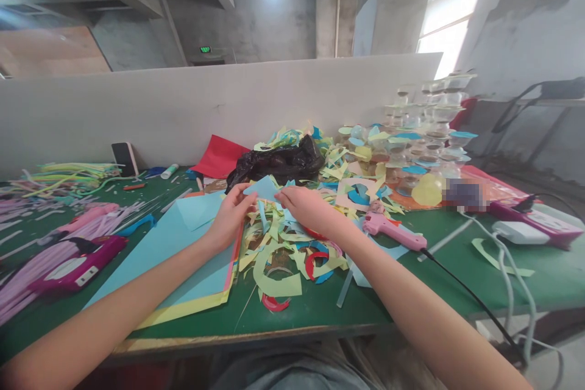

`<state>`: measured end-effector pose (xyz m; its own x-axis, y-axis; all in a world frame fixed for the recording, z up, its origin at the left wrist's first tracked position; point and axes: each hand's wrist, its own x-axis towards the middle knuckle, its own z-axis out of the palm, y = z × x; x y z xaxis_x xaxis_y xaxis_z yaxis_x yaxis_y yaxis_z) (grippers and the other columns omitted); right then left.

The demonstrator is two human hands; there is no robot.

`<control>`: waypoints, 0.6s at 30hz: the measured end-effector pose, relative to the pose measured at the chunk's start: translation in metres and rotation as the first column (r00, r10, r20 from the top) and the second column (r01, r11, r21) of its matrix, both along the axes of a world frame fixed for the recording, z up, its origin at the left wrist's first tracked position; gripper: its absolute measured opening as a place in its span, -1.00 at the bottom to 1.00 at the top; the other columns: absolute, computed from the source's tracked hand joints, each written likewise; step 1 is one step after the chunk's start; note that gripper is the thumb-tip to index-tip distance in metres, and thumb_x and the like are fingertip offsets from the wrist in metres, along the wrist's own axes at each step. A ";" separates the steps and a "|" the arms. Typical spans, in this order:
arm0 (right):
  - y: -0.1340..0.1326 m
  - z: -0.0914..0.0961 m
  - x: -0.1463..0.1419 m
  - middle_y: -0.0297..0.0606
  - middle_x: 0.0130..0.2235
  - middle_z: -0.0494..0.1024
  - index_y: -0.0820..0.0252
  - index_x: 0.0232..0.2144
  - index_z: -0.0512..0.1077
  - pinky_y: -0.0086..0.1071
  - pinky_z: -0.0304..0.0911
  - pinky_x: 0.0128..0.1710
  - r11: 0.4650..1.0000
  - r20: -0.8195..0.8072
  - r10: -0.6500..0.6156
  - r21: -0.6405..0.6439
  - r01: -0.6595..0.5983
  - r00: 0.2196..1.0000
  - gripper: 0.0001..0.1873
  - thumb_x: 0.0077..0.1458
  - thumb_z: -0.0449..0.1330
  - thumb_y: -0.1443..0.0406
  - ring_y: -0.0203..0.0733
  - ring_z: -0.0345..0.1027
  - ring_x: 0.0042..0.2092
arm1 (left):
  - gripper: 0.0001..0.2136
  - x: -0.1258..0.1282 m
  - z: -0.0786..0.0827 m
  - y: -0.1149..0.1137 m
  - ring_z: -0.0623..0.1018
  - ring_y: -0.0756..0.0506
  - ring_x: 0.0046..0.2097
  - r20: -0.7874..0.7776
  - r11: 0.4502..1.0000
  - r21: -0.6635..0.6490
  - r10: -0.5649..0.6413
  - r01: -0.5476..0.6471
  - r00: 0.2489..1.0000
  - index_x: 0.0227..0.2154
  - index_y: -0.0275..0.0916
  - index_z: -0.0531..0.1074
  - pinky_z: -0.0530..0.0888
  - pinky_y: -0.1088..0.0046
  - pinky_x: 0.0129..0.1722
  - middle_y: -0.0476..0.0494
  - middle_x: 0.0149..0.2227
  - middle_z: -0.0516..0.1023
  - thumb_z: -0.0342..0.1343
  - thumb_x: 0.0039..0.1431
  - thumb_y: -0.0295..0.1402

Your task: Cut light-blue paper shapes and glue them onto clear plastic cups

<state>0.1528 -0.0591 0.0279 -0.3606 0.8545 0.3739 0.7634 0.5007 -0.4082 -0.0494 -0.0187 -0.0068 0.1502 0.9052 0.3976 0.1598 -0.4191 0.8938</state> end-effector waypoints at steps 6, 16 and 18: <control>-0.008 0.005 -0.004 -0.40 -0.54 0.25 0.13 -0.56 0.14 -0.38 -0.04 -0.49 0.999 -0.085 -0.014 -0.035 0.011 0.996 -0.57 0.35 -0.11 0.12 -0.29 0.06 -0.51 | -0.63 -0.004 0.005 -0.015 0.31 -0.20 0.05 -0.366 0.719 0.695 0.362 -0.007 0.857 0.06 -0.14 0.27 0.33 0.21 0.03 -0.25 -0.02 0.27 0.06 0.26 -0.14; -0.014 0.002 -0.018 -0.35 -0.46 0.39 0.18 -0.52 0.28 -0.42 -0.03 -0.45 0.983 -0.126 0.061 -0.163 -0.081 0.990 -0.79 0.03 -0.03 0.51 -0.29 0.16 -0.42 | -0.84 0.006 -0.001 -0.029 0.35 -0.11 -0.13 -0.507 0.564 0.779 0.311 0.273 0.804 -0.11 -0.12 0.44 0.34 0.34 -0.10 -0.14 -0.19 0.40 0.03 0.31 -0.30; -0.014 0.002 -0.017 -0.39 -0.50 0.33 0.17 -0.55 0.23 -0.42 -0.05 -0.46 0.985 -0.119 0.054 -0.158 -0.073 0.991 -0.79 0.06 -0.03 0.49 -0.30 0.11 -0.44 | -0.87 0.005 0.001 -0.030 0.36 -0.09 -0.16 -0.485 0.559 0.785 0.289 0.266 0.825 -0.16 -0.12 0.46 0.33 0.34 -0.10 -0.11 -0.21 0.43 0.04 0.31 -0.33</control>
<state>0.1353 -0.0727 0.0295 -0.3789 0.8839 0.2742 0.6759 0.4667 -0.5703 -0.0441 -0.0489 -0.0061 0.5630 0.2398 0.7909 0.4651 -0.8830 -0.0634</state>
